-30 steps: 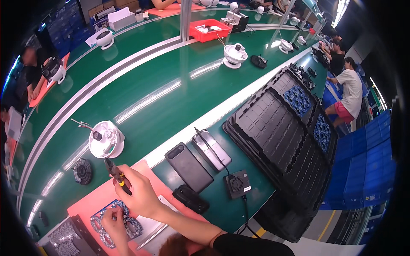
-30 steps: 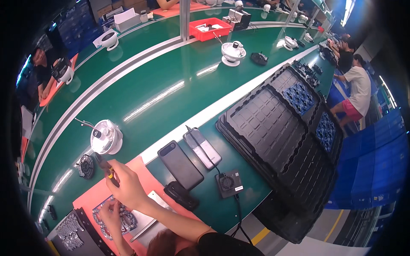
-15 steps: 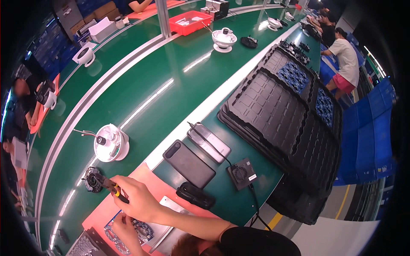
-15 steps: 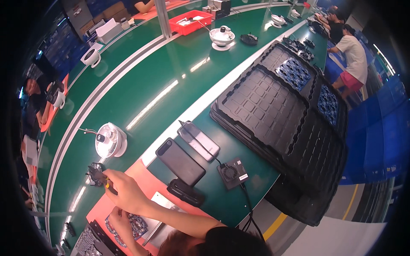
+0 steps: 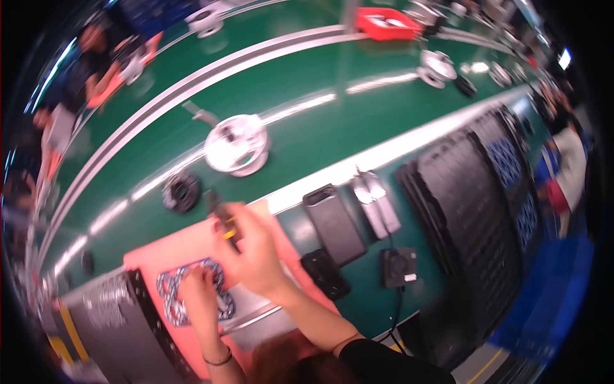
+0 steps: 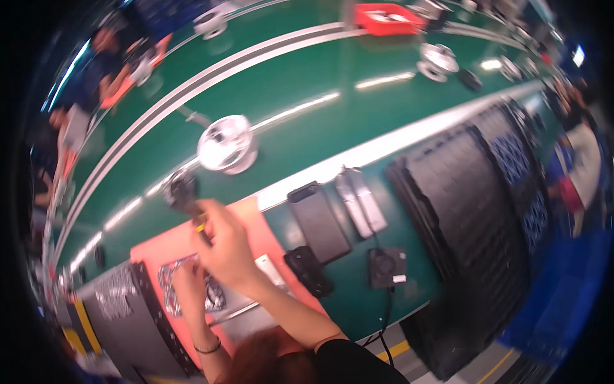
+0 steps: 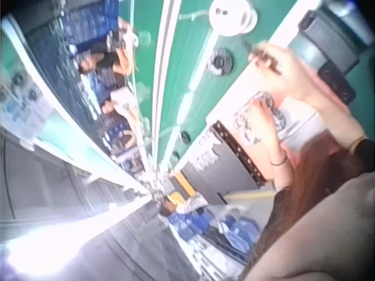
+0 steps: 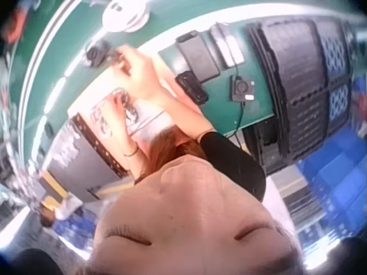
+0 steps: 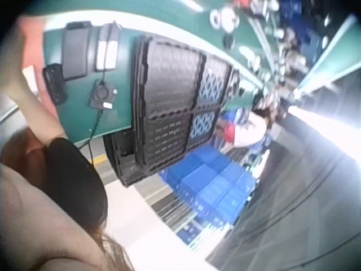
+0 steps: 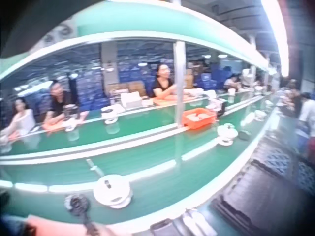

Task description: Assembling and processing electronic circuit board components on a factory production line.

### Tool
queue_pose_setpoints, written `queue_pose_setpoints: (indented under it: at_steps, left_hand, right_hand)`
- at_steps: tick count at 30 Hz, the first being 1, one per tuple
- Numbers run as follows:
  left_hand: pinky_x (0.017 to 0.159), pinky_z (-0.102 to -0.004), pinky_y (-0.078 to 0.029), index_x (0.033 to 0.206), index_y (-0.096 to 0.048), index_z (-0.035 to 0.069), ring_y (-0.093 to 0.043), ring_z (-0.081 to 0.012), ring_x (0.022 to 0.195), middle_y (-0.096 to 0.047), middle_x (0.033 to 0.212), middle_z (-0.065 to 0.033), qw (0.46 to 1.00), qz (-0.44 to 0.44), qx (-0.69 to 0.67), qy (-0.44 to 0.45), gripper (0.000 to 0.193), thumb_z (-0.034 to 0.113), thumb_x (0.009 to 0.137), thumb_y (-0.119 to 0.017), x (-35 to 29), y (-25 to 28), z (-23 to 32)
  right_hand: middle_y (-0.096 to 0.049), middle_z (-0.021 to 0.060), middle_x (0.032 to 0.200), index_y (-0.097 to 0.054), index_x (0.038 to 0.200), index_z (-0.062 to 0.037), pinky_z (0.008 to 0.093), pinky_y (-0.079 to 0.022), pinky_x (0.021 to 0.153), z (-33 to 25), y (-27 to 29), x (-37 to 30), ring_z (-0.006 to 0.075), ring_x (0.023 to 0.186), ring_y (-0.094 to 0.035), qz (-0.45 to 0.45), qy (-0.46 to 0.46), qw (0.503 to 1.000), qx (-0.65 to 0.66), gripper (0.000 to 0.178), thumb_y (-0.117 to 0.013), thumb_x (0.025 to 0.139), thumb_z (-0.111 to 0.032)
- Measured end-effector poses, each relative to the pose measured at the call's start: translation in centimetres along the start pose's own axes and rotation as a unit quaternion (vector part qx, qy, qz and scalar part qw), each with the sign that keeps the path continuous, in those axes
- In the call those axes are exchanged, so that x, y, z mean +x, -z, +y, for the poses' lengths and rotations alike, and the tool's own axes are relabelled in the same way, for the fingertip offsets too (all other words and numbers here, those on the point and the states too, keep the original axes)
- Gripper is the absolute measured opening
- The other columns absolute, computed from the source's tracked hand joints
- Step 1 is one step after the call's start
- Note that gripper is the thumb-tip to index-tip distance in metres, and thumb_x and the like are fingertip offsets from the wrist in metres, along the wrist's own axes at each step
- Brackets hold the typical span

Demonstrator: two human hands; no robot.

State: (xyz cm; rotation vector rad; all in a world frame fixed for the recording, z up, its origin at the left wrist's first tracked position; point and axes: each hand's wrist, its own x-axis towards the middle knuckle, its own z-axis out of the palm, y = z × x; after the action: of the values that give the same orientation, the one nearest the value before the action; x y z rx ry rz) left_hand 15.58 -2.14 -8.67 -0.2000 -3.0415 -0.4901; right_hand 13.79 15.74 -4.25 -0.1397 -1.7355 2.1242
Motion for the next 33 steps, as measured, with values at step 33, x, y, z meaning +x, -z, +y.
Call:
queue_pose_setpoints:
  at_steps: [33]
  left_hand:
    - [0.084, -0.0368, -0.052, 0.104, -0.068, 0.0, -0.066, -0.0334, 0.096, -0.069, 0.105, -0.0145, 0.956, 0.127, -0.188, 0.184, 0.02, 0.006, 0.085, -0.069, -26.4, 17.8, -7.7]
  right_hand:
    - [-0.058, 0.0043, 0.09, -0.063, 0.117, -0.0003, 0.0256, -0.046, 0.07, -0.9, -2.5, -1.7, 0.0115, 0.079, -0.055, -0.083, 0.138, 0.972, -0.169, 0.023, -0.058, 0.094, -0.003]
